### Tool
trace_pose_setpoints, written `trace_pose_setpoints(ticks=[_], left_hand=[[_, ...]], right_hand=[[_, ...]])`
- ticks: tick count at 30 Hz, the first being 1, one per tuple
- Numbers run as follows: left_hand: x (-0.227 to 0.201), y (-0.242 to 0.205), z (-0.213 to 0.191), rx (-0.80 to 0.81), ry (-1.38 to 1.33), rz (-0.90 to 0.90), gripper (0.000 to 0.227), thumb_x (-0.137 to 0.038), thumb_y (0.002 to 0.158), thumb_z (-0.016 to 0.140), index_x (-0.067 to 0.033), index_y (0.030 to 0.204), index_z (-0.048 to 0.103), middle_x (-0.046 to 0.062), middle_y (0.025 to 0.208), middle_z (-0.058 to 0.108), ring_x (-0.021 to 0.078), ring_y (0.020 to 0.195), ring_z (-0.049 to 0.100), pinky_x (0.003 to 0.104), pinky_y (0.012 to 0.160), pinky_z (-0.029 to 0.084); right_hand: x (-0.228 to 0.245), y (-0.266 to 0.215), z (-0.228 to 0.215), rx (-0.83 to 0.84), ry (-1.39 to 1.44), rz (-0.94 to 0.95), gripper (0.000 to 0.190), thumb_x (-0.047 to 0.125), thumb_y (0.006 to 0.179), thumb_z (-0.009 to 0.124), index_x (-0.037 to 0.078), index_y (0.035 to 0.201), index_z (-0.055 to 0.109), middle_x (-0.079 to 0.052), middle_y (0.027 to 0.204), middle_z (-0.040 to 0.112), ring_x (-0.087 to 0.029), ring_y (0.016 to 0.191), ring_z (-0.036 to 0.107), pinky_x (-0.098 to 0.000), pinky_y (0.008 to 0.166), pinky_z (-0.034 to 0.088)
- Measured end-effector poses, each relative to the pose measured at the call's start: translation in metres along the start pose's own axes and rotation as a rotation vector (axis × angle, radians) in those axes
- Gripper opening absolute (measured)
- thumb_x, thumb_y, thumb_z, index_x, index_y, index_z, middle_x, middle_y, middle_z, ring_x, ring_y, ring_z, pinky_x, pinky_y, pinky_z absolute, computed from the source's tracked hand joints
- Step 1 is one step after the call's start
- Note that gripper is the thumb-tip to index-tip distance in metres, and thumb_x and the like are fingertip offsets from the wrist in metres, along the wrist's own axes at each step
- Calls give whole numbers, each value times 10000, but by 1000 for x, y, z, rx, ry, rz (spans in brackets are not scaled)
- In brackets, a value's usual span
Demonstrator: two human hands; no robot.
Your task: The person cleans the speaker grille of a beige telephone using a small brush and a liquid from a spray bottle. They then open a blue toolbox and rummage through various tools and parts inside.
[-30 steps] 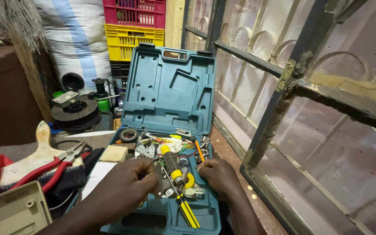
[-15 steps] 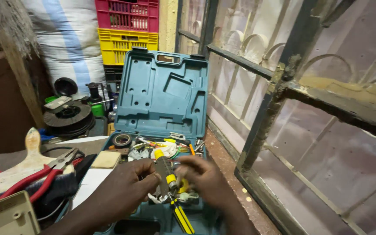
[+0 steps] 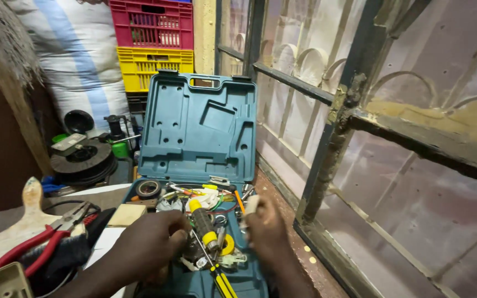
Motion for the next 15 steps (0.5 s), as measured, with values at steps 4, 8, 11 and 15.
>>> trace_pose_setpoints(ticks=[4,8,11,15], left_hand=[[18,48,21,-106,165,143,546,-249,898,634,-344,1435,610,-19,1426,631,261,1337,599,491,1032,528],[-7,70,35,-183,427,552,765,-118,766,827,-251,1476,577,98,1415,581,369,1184,613,521,846,564],[-25,67,39,-172,545,688,670,-179,816,798,-275,1446,594,125,1377,588,390,1160,611,541,869,531],[-44,65,42,-134,597,875,542,-163,824,766,-168,1340,599,143,1443,560,375,1301,541,537,966,485]], right_hand=[[-25,42,-25,-87,32,-69,551,51,899,561,104,1447,557,-127,1110,692,-168,536,547,-270,423,364],[-39,56,-26,-33,157,-75,402,114,1019,496,151,1400,623,-129,706,577,-199,486,515,-296,415,342],[-59,77,-27,-2,300,-111,338,153,1045,451,118,1293,678,-129,656,511,-232,454,497,-326,378,320],[-68,91,-24,120,436,-190,219,157,1067,436,24,1175,573,-236,796,654,-351,532,635,-346,316,364]])
Point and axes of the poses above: each hand's wrist, its own y-axis towards the middle knuckle, its own z-axis out of the palm, x = y × z, the point moved 9 cm from there along y, towards the middle knuckle
